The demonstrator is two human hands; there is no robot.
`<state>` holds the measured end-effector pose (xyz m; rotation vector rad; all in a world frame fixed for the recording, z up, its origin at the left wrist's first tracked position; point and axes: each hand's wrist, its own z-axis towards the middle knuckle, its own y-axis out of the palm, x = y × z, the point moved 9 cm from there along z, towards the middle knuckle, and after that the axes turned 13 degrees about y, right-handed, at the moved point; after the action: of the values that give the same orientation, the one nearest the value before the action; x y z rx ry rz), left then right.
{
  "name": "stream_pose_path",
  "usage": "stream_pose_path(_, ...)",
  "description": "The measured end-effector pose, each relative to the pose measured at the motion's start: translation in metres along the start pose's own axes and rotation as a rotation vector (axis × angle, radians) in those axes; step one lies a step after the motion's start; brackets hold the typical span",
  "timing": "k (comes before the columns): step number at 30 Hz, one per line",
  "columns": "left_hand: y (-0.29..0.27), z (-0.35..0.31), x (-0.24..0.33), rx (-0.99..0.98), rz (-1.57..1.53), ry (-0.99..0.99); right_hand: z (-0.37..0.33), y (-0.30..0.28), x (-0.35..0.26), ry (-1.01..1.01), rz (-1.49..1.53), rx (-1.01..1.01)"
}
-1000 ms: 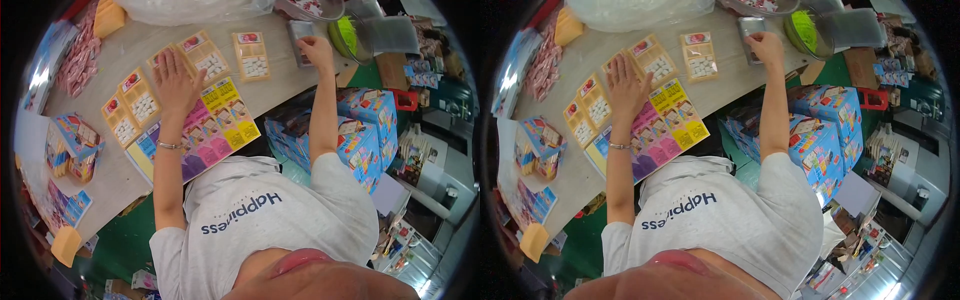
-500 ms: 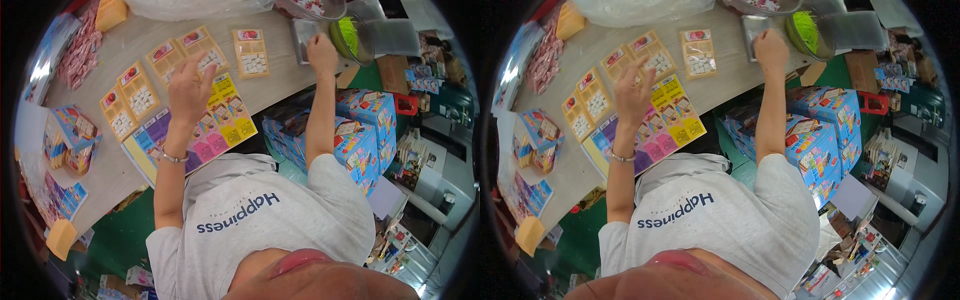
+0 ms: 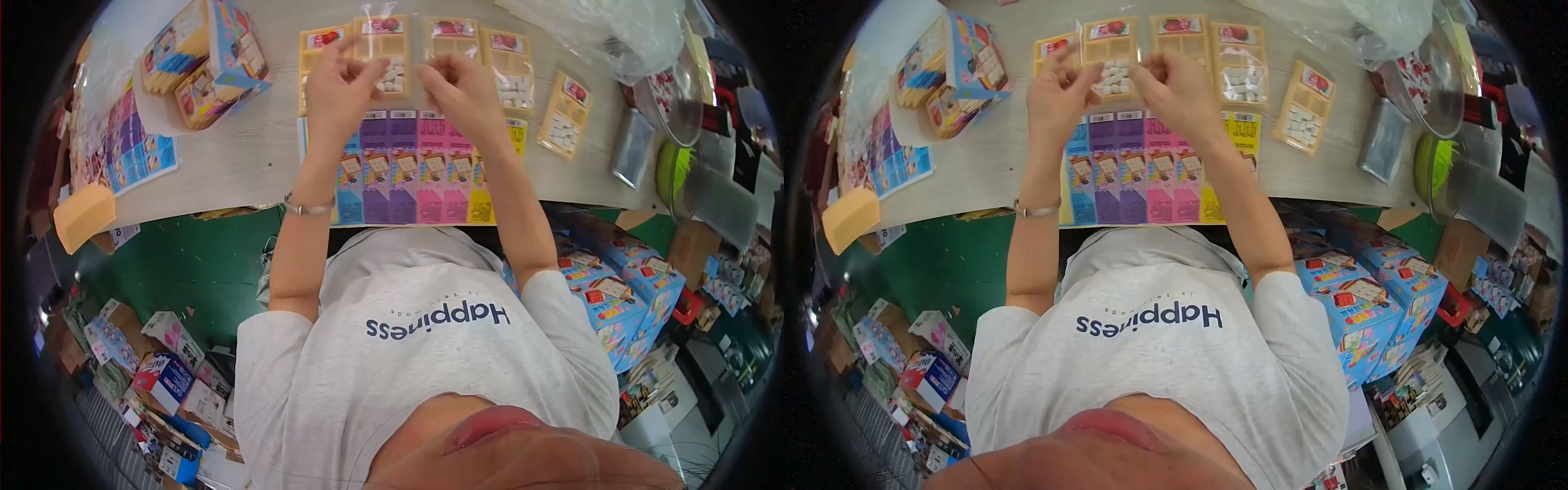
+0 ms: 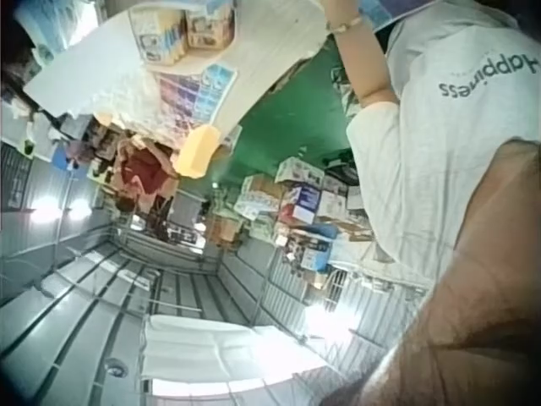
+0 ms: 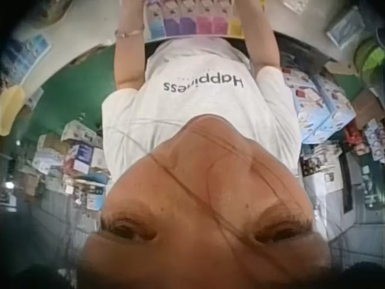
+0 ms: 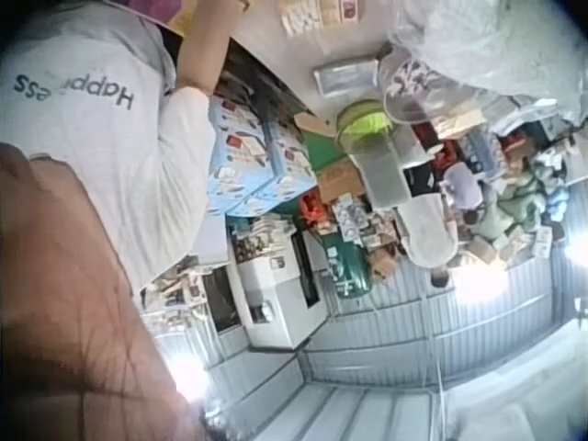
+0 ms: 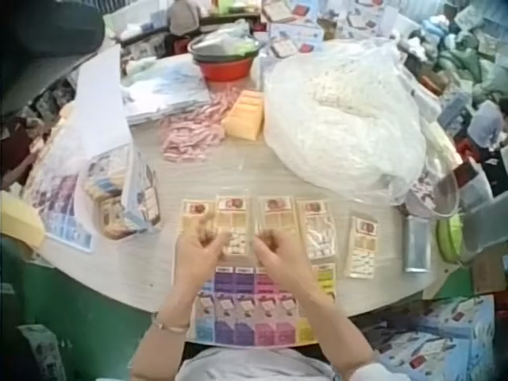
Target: Assembling toy kits by picking components into plastic trays and packing them into cardboard boxes.
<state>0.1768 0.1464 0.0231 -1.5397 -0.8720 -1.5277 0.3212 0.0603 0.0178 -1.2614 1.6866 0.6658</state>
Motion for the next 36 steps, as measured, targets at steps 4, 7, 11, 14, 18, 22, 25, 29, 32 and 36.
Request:
stream_pose_path(4, -0.031, 0.022, 0.000, 0.096, 0.672, 0.195, 0.031, 0.020, -0.010, -0.201, -0.566, 0.370)
stream_pose_path(7, -0.006, 0.020, 0.016, 0.030, 1.088, 0.472, 0.034, 0.029, -0.011, -0.186, -0.870, 0.476)
stream_pose_path(11, 0.041, 0.017, 0.010, -0.210, 1.086, 0.788, 0.026, 0.022, -0.008, -0.243, -0.942, 0.545)
stream_pose_path(14, 0.049, 0.010, -0.025, -0.260, 1.177, 0.683, -0.014, -0.009, -0.026, -0.394, -0.740, 0.509)
stream_pose_path(18, 0.062, 0.004, -0.031, -0.372, 1.339, 0.594, -0.087, -0.174, 0.001, -0.166, -0.383, 0.816)
stream_pose_path(22, 0.064, 0.005, -0.028, -0.281, 1.292, 0.599, -0.158, -0.326, 0.043, -0.041, -0.629, 1.301)
stream_pose_path(25, 0.073, 0.004, -0.032, -0.293, 1.311, 0.592, -0.133, -0.351, 0.081, 0.137, -0.802, 1.122)
stream_pose_path(29, 0.068, 0.008, -0.040, -0.323, 1.155, 0.618, -0.121, -0.372, 0.121, 0.312, -0.279, 0.870)
stream_pose_path(32, 0.065, 0.008, -0.040, -0.337, 1.216, 0.612, -0.121, -0.374, 0.117, 0.242, -0.161, 0.827)
stream_pose_path(36, 0.062, 0.009, -0.041, -0.322, 1.225, 0.633, -0.117, -0.376, 0.121, 0.253, -0.022, 0.741)
